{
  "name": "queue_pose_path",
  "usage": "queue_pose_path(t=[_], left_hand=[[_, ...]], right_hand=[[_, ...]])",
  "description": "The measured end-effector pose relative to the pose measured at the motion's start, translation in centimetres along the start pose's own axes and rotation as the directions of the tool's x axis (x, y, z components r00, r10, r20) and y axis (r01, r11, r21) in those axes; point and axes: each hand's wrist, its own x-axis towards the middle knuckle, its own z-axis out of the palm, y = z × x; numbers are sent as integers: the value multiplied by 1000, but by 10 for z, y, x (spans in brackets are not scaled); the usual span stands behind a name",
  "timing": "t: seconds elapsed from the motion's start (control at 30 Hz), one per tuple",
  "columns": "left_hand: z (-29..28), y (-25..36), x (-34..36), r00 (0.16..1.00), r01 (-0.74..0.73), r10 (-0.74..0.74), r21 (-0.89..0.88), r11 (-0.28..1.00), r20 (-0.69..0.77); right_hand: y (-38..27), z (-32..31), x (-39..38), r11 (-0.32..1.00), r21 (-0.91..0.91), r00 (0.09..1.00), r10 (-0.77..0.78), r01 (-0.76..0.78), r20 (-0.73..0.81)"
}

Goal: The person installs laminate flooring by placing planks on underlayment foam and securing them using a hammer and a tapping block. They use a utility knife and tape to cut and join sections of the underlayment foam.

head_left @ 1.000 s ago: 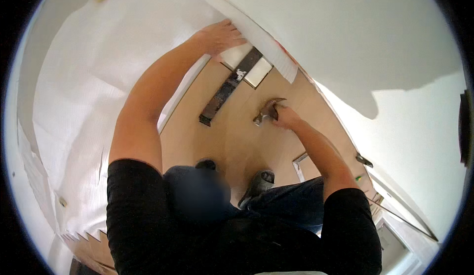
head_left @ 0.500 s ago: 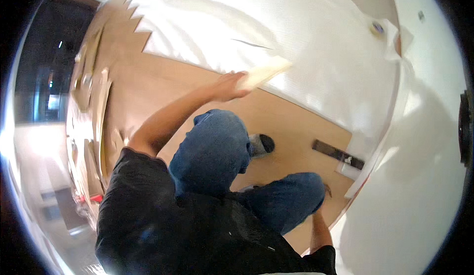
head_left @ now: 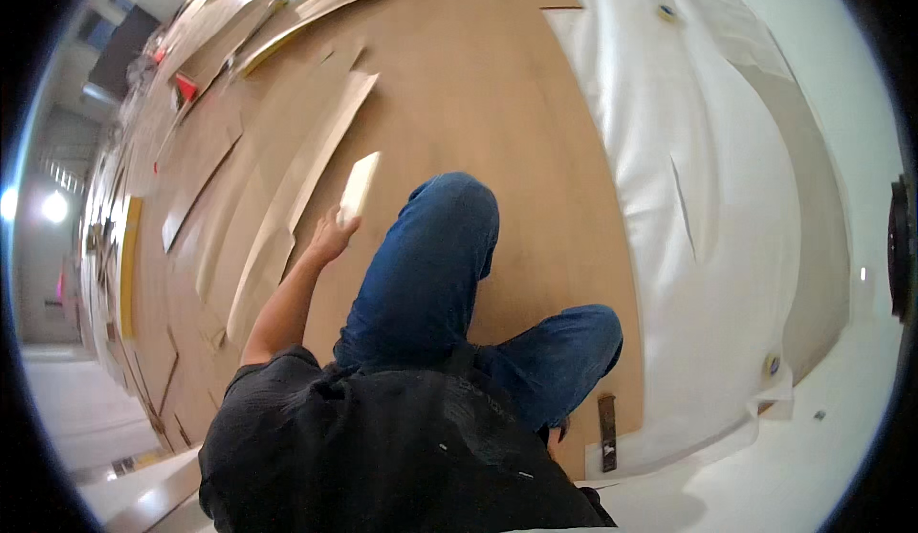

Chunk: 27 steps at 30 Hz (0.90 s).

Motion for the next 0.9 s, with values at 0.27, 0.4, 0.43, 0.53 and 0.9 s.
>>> queue_pose_path(t=[0.27,0.4,0.43,0.53,0.9], left_hand=[[29,-8,46,988,106,-123,172,979,92],[35,-7,77,990,66,-86,172,983,114],[39,-12,88,990,84,-103,176,981,101],[51,-11,111,986,62,-90,193,979,141],[104,-14,246,981,23,46,-352,936,188]], right_hand=[[-108,-25,36,973,-185,991,-136,136,12],[-162,-34,43,954,-264,987,-157,141,-41],[-176,-33,45,947,-289,986,-161,142,-43],[-221,-32,56,922,-357,982,-179,147,-57],[-352,-35,77,784,-567,939,-340,251,-55]])
